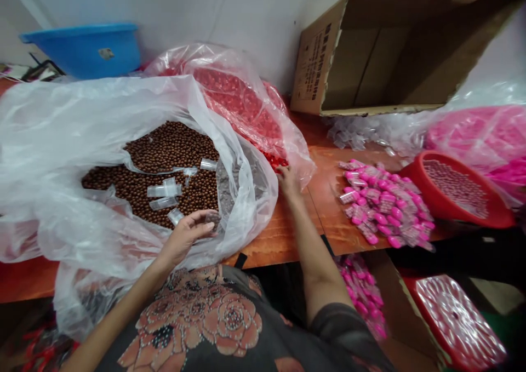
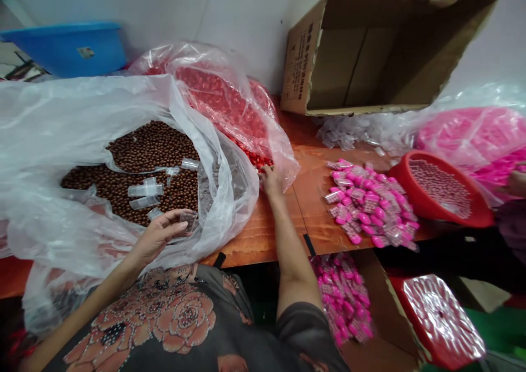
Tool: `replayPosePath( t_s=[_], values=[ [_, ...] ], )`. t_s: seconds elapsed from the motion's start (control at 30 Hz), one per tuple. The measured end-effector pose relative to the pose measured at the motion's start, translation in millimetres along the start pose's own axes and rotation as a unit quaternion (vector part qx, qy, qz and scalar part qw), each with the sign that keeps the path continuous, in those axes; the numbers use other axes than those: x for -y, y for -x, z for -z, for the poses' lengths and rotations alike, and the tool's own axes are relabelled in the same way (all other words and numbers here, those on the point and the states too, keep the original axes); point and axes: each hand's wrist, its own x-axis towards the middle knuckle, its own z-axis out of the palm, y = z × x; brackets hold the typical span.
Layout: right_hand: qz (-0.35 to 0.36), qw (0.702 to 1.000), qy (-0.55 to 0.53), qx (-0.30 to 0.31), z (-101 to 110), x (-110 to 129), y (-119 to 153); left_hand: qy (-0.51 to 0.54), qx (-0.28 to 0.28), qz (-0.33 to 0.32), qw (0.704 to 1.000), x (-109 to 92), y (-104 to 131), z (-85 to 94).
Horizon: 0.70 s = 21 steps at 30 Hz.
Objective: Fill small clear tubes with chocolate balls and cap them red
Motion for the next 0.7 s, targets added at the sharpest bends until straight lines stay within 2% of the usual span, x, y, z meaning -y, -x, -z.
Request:
replayPosePath(
  t_s=[0.13, 0.2, 0.23, 0.27, 0.33, 0.47, 0.57, 0.7],
  values=[
    [-0.021, 0.99, -0.097, -0.098, 22, 21, 18, -0.005, -0.004, -0.017, 1.0, -3, 4, -1.5],
    [-0.011, 0.977, -0.178, -0.12, 30, 45, 41, -0.006, 0.008, -0.027, 1.0, -3, 4, -5.2],
    [0.003, 0.958, -0.257, -0.128, 33, 61, 55, -0.006, 0.016, -0.033, 0.999, -3, 3, -7.2],
    [0.019, 0.941, -0.319, -0.113, 34, 79, 69, -0.006, 0.023, -0.041, 0.999, -2, 3, -9.0],
    [0.051, 0.929, -0.364, -0.048, 33, 116, 97, -0.007, 0.03, -0.056, 0.998, -1, 1, -11.3],
    [0.126, 0.929, -0.337, 0.083, 16, 177, 136, -0.023, 0.022, -0.08, 0.996, 2, 2, -9.3],
    [0.168, 0.923, -0.329, 0.112, 0, 194, 149, -0.05, 0.011, -0.103, 0.993, 2, 7, -3.6],
    [0.206, 0.92, -0.31, 0.126, -10, 192, 153, -0.09, -0.001, -0.126, 0.988, 0, 13, 5.6]
  ],
)
